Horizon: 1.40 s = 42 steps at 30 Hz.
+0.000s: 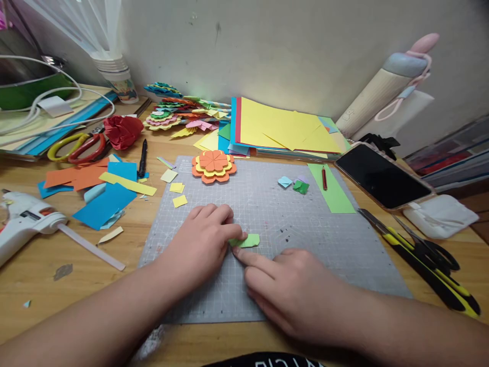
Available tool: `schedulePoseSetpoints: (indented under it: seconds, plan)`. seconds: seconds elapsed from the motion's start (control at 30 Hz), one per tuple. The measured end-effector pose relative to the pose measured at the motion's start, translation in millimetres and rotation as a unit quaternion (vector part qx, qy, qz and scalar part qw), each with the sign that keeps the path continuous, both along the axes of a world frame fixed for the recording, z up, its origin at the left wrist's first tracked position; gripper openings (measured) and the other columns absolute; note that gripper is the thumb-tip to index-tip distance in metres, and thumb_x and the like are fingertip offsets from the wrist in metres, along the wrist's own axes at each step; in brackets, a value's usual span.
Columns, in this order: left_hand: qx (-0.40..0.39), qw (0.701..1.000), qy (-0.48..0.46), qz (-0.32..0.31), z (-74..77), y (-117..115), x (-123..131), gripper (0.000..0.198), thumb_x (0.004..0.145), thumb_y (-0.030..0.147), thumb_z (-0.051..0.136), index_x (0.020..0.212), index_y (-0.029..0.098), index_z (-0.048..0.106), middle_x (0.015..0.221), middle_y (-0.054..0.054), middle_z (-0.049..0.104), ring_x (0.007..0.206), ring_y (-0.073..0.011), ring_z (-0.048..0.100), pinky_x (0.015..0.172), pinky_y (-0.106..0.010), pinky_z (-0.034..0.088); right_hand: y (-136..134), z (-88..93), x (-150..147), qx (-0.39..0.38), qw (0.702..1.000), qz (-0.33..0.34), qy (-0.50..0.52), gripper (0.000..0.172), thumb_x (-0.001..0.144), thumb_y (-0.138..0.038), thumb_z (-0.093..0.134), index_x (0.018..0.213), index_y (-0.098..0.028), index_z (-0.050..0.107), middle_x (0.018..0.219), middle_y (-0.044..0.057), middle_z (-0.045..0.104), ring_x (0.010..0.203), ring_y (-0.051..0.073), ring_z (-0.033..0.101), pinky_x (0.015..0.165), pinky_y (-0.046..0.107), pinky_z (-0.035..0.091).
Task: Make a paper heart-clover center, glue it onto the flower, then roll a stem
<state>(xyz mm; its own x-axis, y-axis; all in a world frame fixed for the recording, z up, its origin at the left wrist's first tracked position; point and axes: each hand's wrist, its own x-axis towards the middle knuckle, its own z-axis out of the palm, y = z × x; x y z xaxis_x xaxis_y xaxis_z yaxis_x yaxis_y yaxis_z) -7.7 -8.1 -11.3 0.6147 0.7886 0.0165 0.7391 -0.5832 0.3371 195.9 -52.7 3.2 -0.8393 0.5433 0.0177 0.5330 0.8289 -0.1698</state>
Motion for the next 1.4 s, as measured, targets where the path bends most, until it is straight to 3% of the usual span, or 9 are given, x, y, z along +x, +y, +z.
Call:
schedulePoseSetpoints:
  seconds: [0.2,0.43,0.67,0.77,0.9,1.03,1.1,1.23,1.4]
  plan:
    - [0.001,1.000,0.002,-0.004,-0.3,0.7,-0.5,0.035,0.087,0.007,0.044,0.096,0.029,0.070,0.095,-0.003,0.058,0.091,-0.0218,0.049,0.082,-0.041,0.038,-1.8,0.1,8.0,-0.002,0.992,-0.105,0.071,0.024,0.092,-0.023,0.044,0.079,-0.017,0.063,0.112,0.006,0.072,0.055,0.017,0.061,0.055,0.035,0.035]
    - [-0.008,1.000,0.006,-0.002,2.8,0.6,0.5,0.037,0.086,0.007,0.042,0.097,0.029,0.070,0.096,-0.003,0.057,0.092,-0.0232,0.050,0.083,-0.043,0.038,10.8,8.2,3.9,-0.086,0.983,-0.161,0.004,0.030,0.088,-0.021,0.043,0.071,-0.017,0.068,0.056,0.004,0.069,0.044,0.015,0.057,0.048,0.031,0.022]
    - [0.004,0.999,-0.006,-0.032,7.3,-4.1,6.4,0.019,0.089,0.034,0.053,0.089,0.020,0.066,0.092,-0.004,0.059,0.091,-0.0237,0.051,0.083,-0.042,0.038,17.0,-1.9,7.5,-0.117,0.978,-0.145,0.090,0.030,0.087,-0.021,0.044,0.063,-0.015,0.062,0.052,0.002,0.061,0.042,0.010,0.044,0.049,0.028,0.026]
    - [0.037,0.996,-0.018,-0.082,3.2,-1.0,5.9,0.023,0.095,0.027,0.046,0.085,0.018,0.064,0.085,-0.003,0.062,0.085,-0.0201,0.054,0.080,-0.039,0.038,28.7,-12.2,11.9,-0.240,0.912,-0.233,0.239,0.041,0.093,-0.028,0.042,0.055,-0.017,0.053,0.049,-0.002,0.050,0.047,0.009,0.045,0.050,0.023,0.034]
    - [0.032,0.990,-0.123,-0.052,2.5,-0.3,4.8,0.022,0.093,0.022,0.048,0.079,0.017,0.063,0.078,-0.003,0.065,0.077,-0.0176,0.057,0.074,-0.035,0.039,37.1,-15.9,11.9,-0.285,0.867,-0.259,0.317,0.014,0.090,-0.029,0.051,0.087,-0.018,0.059,0.066,-0.003,0.054,0.054,0.010,0.046,0.053,0.023,0.037]
    - [-0.175,0.930,-0.307,0.095,9.4,-5.1,7.7,0.016,0.087,0.027,0.057,0.074,0.018,0.062,0.073,-0.001,0.066,0.070,-0.0144,0.058,0.066,-0.028,0.042,31.9,-13.3,6.6,-0.332,0.864,-0.213,0.312,0.012,0.087,-0.029,0.058,0.081,-0.018,0.057,0.066,-0.004,0.050,0.061,0.011,0.046,0.057,0.024,0.038]
    - [-0.295,0.873,-0.364,0.133,12.1,-6.4,9.8,0.018,0.085,0.031,0.059,0.073,0.018,0.061,0.070,0.000,0.066,0.065,-0.0136,0.057,0.062,-0.026,0.042,29.2,-12.2,3.8,-0.403,0.822,-0.203,0.347,0.019,0.088,-0.029,0.055,0.074,-0.017,0.055,0.067,-0.002,0.052,0.061,0.010,0.047,0.057,0.024,0.039]
    - [-0.444,0.784,-0.417,0.119,12.3,-5.0,11.0,0.023,0.083,0.036,0.060,0.070,0.017,0.057,0.060,0.003,0.058,0.056,-0.0101,0.048,0.056,-0.023,0.037,28.1,-11.4,1.2,-0.572,0.686,-0.200,0.403,0.018,0.086,-0.030,0.056,0.075,-0.016,0.055,0.064,-0.003,0.055,0.051,0.007,0.046,0.049,0.021,0.038]
    - [-0.518,0.766,-0.379,0.036,13.3,-4.5,7.4,0.030,0.090,0.038,0.051,0.070,0.016,0.055,0.062,0.004,0.048,0.058,-0.0095,0.039,0.057,-0.023,0.032,28.3,-11.8,3.1,-0.650,0.620,-0.183,0.399,0.019,0.082,-0.031,0.062,0.073,-0.015,0.055,0.060,-0.004,0.055,0.045,0.006,0.047,0.044,0.018,0.037]
